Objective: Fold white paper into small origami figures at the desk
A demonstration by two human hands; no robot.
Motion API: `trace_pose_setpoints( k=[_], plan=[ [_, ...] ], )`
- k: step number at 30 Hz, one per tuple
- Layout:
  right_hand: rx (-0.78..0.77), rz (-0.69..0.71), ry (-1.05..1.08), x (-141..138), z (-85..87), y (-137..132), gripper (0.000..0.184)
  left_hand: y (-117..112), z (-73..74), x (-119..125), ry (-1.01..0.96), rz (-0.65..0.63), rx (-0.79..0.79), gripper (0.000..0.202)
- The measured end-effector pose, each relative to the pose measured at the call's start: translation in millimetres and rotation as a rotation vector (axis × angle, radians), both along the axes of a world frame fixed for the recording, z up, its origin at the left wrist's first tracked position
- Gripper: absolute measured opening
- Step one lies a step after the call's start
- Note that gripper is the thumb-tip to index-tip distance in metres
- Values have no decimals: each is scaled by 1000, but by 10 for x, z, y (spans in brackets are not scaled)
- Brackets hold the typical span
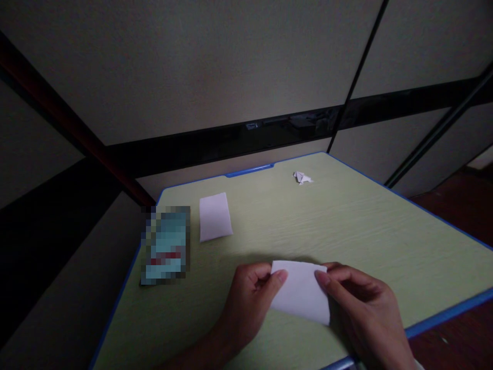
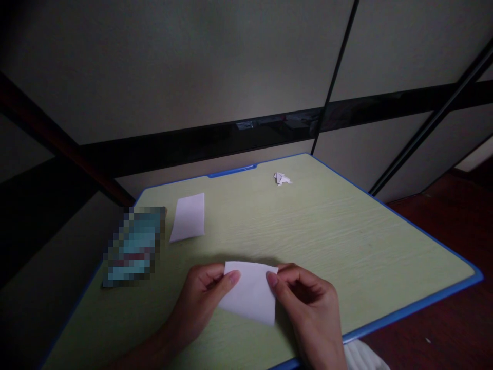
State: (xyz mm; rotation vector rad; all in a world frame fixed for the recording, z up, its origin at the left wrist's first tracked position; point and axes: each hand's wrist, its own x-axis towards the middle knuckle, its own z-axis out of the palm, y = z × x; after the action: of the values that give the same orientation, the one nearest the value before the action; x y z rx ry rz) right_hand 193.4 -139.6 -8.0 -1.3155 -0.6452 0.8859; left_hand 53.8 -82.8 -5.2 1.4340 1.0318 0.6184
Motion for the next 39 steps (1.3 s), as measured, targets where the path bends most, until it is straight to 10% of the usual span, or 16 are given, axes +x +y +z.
trace_pose_setpoints(
  k=[39],
  plan=[
    [-12,7,-5,45,-43,0,17,0,32,14,2,-4,-20,32]
  ],
)
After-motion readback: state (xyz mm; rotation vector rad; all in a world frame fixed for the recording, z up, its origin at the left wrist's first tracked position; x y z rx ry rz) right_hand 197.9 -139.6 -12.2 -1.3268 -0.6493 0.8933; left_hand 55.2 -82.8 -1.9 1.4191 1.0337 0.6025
